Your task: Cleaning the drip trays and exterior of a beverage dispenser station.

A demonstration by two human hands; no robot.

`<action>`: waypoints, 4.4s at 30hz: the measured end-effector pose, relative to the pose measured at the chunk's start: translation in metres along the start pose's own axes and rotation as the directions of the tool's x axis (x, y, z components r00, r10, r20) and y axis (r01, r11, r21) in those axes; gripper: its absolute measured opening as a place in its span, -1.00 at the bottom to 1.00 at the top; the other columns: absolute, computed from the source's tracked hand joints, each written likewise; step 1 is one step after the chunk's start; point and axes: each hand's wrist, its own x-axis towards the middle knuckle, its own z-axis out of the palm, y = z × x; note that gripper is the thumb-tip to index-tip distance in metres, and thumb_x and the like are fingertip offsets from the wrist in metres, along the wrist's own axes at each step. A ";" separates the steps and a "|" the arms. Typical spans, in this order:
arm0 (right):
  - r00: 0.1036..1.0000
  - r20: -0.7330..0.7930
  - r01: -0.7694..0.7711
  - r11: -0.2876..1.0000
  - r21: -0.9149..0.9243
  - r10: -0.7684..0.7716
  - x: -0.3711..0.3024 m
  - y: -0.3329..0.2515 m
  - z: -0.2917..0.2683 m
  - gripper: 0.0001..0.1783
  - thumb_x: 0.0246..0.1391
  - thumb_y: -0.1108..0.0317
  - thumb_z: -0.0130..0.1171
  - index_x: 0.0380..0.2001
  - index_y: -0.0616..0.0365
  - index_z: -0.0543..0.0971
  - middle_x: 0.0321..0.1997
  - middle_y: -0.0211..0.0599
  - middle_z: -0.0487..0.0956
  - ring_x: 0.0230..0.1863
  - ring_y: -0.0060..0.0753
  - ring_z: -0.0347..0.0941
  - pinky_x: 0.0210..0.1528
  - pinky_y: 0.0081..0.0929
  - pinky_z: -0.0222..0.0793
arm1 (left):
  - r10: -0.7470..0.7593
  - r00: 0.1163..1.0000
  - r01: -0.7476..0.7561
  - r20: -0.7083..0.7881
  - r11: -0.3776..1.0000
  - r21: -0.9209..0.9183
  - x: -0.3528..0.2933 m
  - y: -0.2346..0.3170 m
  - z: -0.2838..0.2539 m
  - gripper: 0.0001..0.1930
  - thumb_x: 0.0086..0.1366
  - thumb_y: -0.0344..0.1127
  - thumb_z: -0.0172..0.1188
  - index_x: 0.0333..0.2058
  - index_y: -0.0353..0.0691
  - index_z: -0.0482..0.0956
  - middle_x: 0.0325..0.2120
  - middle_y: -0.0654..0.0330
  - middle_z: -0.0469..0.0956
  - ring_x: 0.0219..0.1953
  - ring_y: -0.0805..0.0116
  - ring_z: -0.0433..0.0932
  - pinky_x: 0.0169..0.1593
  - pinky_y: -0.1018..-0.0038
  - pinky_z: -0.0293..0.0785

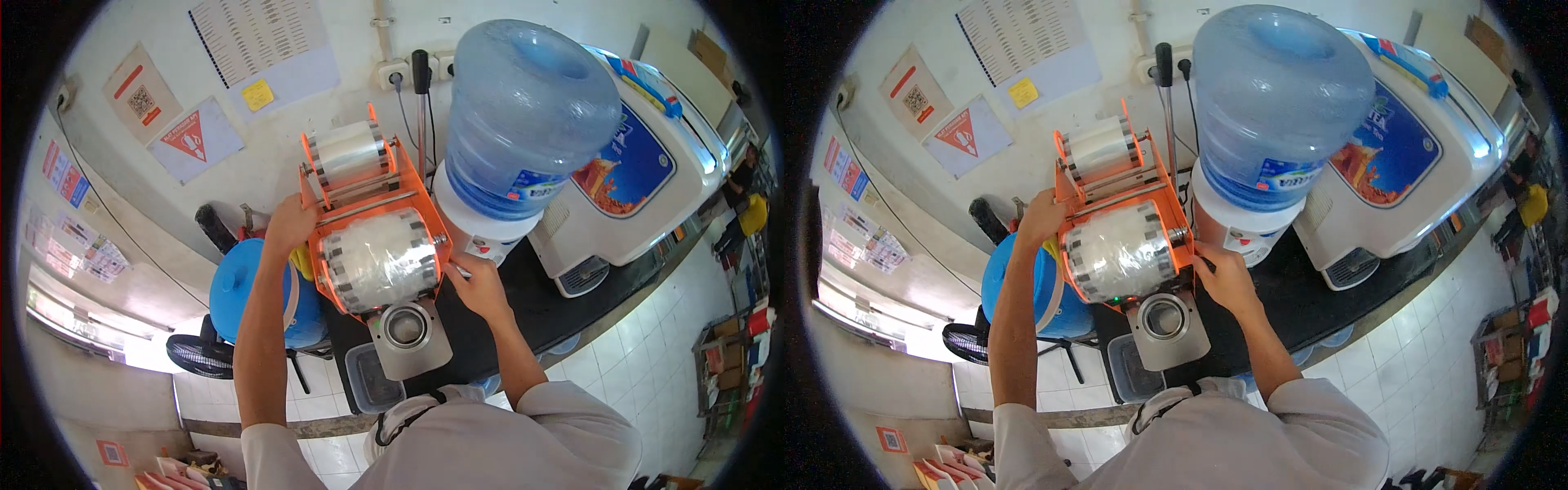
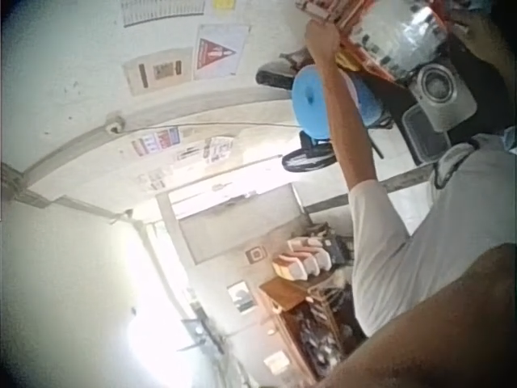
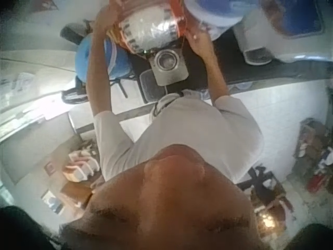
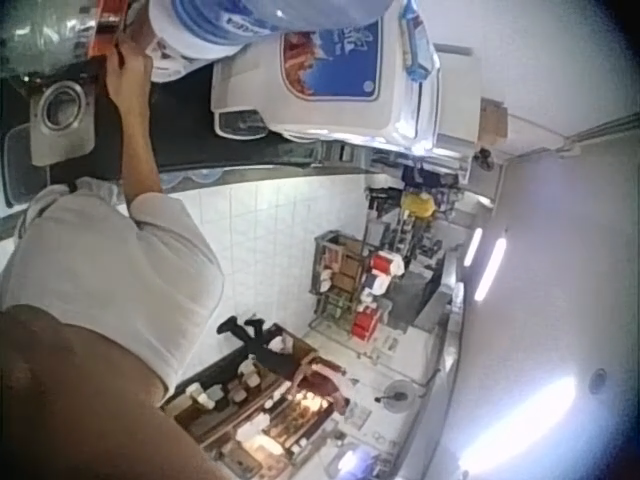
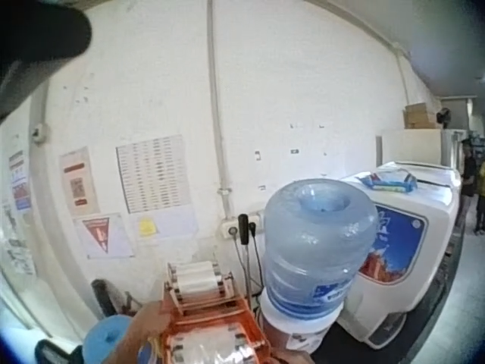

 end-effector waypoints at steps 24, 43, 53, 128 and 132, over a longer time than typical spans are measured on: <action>0.867 -0.493 0.187 0.864 0.467 0.078 0.338 0.094 0.068 -0.53 0.12 0.21 0.01 0.05 0.26 0.33 0.02 -0.11 0.43 0.10 -0.24 0.32 0.12 -0.41 0.17 | 0.054 0.997 -0.054 -0.063 0.999 0.003 -0.012 0.006 -0.002 -0.66 0.14 -0.29 -0.09 -0.15 -0.30 0.45 -0.27 -0.24 0.49 -0.15 -0.24 0.42 -0.08 0.07 0.32; 0.623 -0.629 0.169 0.865 -0.472 -0.465 0.427 0.090 0.067 -0.69 -0.15 0.19 0.17 -0.40 0.21 0.48 -0.52 -0.01 0.49 -0.43 0.08 0.46 -0.37 -0.09 0.40 | -0.010 0.998 0.011 -0.061 1.000 0.001 -0.006 0.003 0.001 -0.71 0.14 -0.28 -0.10 -0.24 -0.33 0.43 -0.35 -0.27 0.49 -0.26 -0.31 0.42 -0.11 -0.04 0.29; 0.571 -0.821 -0.255 0.951 -0.174 0.003 0.432 0.088 0.049 -0.62 -0.06 0.15 0.19 -0.25 0.13 0.38 -0.09 -0.06 0.39 -0.15 0.05 0.43 -0.16 -0.05 0.41 | -0.052 0.997 0.051 -0.053 0.998 -0.027 -0.014 0.000 -0.002 -0.75 0.17 -0.29 -0.10 -0.25 -0.32 0.40 -0.37 -0.28 0.49 -0.28 -0.32 0.42 -0.15 -0.08 0.29; 0.342 -0.911 -0.020 0.971 0.239 0.231 0.453 0.109 0.017 -0.50 0.19 0.37 -0.20 0.15 0.41 0.13 0.26 0.13 0.10 0.30 0.03 0.00 0.27 -0.09 -0.06 | -0.111 0.987 0.104 -0.113 0.992 -0.073 -0.021 -0.001 -0.019 -0.75 0.10 -0.34 -0.03 -0.30 -0.38 0.46 -0.45 -0.20 0.50 -0.36 -0.19 0.47 -0.26 0.11 0.36; 0.277 -0.905 -0.175 0.943 0.283 0.323 0.448 0.103 0.020 -0.61 0.10 0.39 -0.08 0.03 0.19 0.34 0.09 -0.07 0.30 0.10 -0.04 0.25 0.08 0.04 0.10 | -0.078 0.994 0.067 -0.077 0.988 -0.137 -0.004 -0.006 -0.019 -0.72 0.07 -0.31 0.01 -0.31 -0.38 0.52 -0.52 -0.17 0.52 -0.42 -0.09 0.51 -0.32 0.21 0.39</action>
